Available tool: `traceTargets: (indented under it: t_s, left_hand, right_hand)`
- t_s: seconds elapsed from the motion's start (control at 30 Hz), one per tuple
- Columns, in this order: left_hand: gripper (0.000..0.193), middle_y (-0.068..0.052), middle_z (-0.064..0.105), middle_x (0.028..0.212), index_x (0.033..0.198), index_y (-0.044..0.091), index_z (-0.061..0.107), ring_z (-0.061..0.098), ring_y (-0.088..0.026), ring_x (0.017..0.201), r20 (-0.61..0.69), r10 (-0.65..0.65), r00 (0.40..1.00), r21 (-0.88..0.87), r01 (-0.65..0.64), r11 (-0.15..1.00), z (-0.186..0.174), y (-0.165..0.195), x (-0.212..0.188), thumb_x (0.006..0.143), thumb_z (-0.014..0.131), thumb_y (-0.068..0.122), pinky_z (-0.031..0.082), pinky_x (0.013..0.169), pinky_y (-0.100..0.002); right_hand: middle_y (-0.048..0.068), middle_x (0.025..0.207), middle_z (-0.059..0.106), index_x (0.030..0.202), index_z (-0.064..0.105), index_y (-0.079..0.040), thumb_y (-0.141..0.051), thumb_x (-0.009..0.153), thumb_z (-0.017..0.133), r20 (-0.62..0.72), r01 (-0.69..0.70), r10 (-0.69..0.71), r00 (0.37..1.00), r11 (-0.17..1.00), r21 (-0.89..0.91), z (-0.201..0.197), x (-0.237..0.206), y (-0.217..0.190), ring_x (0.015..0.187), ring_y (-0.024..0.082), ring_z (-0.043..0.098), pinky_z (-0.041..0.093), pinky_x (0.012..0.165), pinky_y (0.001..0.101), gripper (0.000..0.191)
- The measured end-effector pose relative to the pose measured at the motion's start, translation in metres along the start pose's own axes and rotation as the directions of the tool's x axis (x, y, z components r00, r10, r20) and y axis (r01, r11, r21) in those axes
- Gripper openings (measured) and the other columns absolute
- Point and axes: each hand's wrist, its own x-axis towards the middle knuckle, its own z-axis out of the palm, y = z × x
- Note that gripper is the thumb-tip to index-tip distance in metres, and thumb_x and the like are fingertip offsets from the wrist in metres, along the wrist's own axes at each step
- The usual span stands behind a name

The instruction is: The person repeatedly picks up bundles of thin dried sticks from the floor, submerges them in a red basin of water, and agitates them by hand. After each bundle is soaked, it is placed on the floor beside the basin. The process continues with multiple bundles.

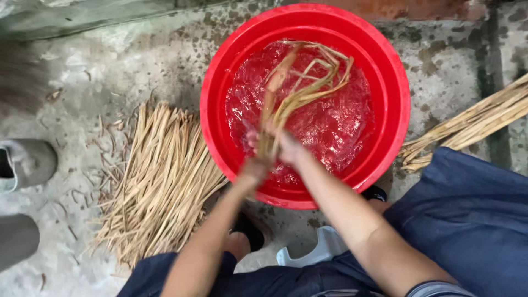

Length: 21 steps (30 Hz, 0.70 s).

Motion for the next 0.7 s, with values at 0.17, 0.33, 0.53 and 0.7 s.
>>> traceTargets:
  t_s: [0.17, 0.33, 0.53, 0.7]
  left_hand:
    - [0.033, -0.022, 0.072, 0.087, 0.097, 0.004, 0.070, 0.072, -0.036, 0.083, 0.115, 0.337, 0.934, 0.454, -0.351, 0.819, 0.050, 0.024, -0.036, 0.092, 0.058, 0.034, 0.059, 0.074, -0.049]
    - [0.039, -0.028, 0.068, 0.089, 0.106, 0.006, 0.069, 0.068, -0.045, 0.090, 0.120, 0.198, 0.973, 0.459, -0.232, 0.858, -0.002, 0.078, -0.144, 0.105, 0.052, 0.040, 0.052, 0.084, -0.057]
    - [0.033, -0.017, 0.073, 0.086, 0.099, 0.008, 0.072, 0.072, -0.029, 0.086, -0.112, 0.097, 0.989, 0.189, -0.075, 0.979, -0.095, 0.071, -0.155, 0.097, 0.056, 0.038, 0.054, 0.079, -0.042]
    - [0.033, -0.013, 0.065, 0.078, 0.091, 0.003, 0.069, 0.061, -0.028, 0.074, -0.086, -0.012, 0.996, -0.147, -0.001, 0.989, -0.068, 0.036, -0.049, 0.100, 0.061, 0.034, 0.047, 0.068, -0.042]
  right_hand:
    - [0.006, 0.074, 0.066, 0.112, 0.061, -0.003, -0.009, 0.094, 0.069, -0.252, -0.118, 0.073, 0.965, 0.979, -0.167, -0.048, 0.037, 0.015, 0.054, 0.015, 0.059, 0.054, 0.047, 0.0258, 0.021]
    - [0.010, 0.078, 0.065, 0.115, 0.059, -0.001, -0.022, 0.095, 0.060, -0.323, 0.144, -0.231, 0.918, 0.952, -0.270, -0.098, 0.054, -0.076, 0.062, 0.020, 0.063, 0.057, 0.051, 0.0323, 0.029]
    - [0.017, 0.095, 0.070, 0.117, 0.059, 0.001, -0.051, 0.095, 0.049, -0.193, 0.350, -0.304, 0.933, 0.894, 0.280, -0.103, -0.006, -0.121, 0.087, 0.028, 0.070, 0.062, 0.071, 0.0426, 0.057]
    - [0.016, 0.103, 0.073, 0.115, 0.062, -0.005, -0.046, 0.092, 0.055, 0.048, 0.167, -0.166, 0.985, 0.985, -0.033, 0.001, -0.010, -0.027, 0.096, 0.027, 0.073, 0.065, 0.079, 0.0402, 0.048]
